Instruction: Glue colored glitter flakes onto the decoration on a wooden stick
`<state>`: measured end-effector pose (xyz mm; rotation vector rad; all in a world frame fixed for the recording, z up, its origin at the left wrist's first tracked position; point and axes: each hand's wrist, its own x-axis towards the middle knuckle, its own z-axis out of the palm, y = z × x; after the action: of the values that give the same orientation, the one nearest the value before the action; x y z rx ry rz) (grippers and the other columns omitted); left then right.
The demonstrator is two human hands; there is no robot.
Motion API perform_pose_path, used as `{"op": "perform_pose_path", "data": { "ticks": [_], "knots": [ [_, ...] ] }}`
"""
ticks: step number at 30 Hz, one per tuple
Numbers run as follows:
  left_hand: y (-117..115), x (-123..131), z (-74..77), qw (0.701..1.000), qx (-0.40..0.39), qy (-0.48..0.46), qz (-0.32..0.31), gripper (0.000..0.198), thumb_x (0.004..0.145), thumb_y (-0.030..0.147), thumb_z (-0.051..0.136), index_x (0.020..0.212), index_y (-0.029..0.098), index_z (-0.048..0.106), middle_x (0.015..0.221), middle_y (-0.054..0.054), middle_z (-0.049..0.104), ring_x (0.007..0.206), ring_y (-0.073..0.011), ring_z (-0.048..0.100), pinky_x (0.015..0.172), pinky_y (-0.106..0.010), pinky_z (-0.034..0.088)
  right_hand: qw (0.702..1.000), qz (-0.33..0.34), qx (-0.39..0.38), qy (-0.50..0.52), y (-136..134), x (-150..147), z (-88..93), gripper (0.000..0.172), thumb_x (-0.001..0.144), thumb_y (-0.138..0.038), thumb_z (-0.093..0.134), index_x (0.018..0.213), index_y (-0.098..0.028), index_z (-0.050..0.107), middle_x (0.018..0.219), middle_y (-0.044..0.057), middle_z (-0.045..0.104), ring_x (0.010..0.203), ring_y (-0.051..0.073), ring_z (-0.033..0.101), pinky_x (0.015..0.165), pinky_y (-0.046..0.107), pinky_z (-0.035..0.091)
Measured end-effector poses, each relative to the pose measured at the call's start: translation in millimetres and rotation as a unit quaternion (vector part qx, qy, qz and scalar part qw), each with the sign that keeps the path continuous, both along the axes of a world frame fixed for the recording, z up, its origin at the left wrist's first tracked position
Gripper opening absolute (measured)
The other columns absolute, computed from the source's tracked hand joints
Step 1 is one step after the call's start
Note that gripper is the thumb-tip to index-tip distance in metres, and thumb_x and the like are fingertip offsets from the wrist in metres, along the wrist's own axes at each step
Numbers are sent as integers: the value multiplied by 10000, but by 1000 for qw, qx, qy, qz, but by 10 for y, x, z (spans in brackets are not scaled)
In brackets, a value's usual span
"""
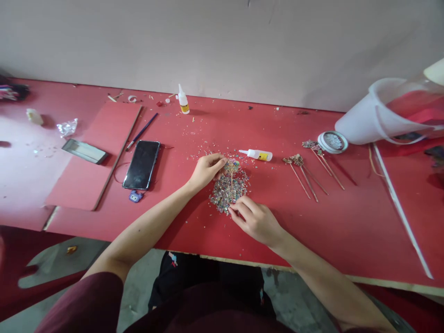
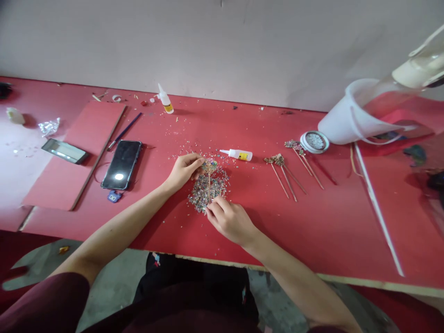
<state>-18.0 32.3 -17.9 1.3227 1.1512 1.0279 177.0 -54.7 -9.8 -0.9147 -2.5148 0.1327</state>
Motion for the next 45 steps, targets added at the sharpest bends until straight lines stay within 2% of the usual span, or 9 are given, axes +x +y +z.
{"op": "perform_pose_path", "data": {
  "ticks": [6, 11, 16, 22, 34, 45],
  "knots": [
    [10, -2, -28, 1000, -4, -2, -5, 225, 911, 310, 510, 756, 160, 573, 553, 17, 592, 396, -45, 471, 398, -170, 351, 1000, -17, 4, -26, -24, -29, -19, 126, 926, -182, 512, 838, -159, 600, 782, 49, 630, 623, 127, 609, 490, 256, 437],
    [11, 1, -18, 1000, 0, -4, -4, 250, 908, 316, 519, 719, 159, 564, 542, 16, 584, 390, -42, 450, 394, -173, 337, 999, -17, 8, -36, -37, -33, -26, 153, 927, -184, 509, 798, -161, 587, 758, 43, 616, 595, 123, 593, 467, 263, 412],
    [11, -4, -39, 1000, 13, -4, -6, 254, 911, 309, 518, 709, 161, 556, 515, 26, 554, 394, -50, 462, 407, -175, 345, 999, -18, 4, -32, -34, -22, -12, 141, 930, -178, 505, 824, -158, 596, 757, 46, 617, 613, 124, 605, 486, 256, 418],
    [13, -8, -43, 1000, 9, -6, -10, 231, 915, 292, 504, 735, 156, 554, 552, 17, 588, 387, -42, 464, 400, -168, 351, 999, -24, 12, -37, -31, -17, -3, 132, 921, -178, 530, 808, -154, 595, 769, 47, 624, 627, 122, 615, 504, 248, 421],
    [15, -16, -85, 1000, 9, -8, -11, 259, 914, 344, 515, 758, 146, 576, 552, 16, 586, 397, -40, 468, 422, -164, 366, 999, -21, 21, -36, -28, 6, 1, 105, 908, -164, 562, 804, -157, 575, 747, 20, 604, 632, 115, 619, 504, 237, 407],
    [21, -12, -45, 1000, 2, -16, -14, 232, 907, 312, 517, 752, 146, 563, 565, 23, 587, 399, -40, 474, 402, -162, 365, 999, -24, 26, -33, -18, 15, 31, 112, 916, -176, 549, 817, -155, 596, 764, 24, 625, 619, 105, 611, 510, 238, 409]
  ]
}}
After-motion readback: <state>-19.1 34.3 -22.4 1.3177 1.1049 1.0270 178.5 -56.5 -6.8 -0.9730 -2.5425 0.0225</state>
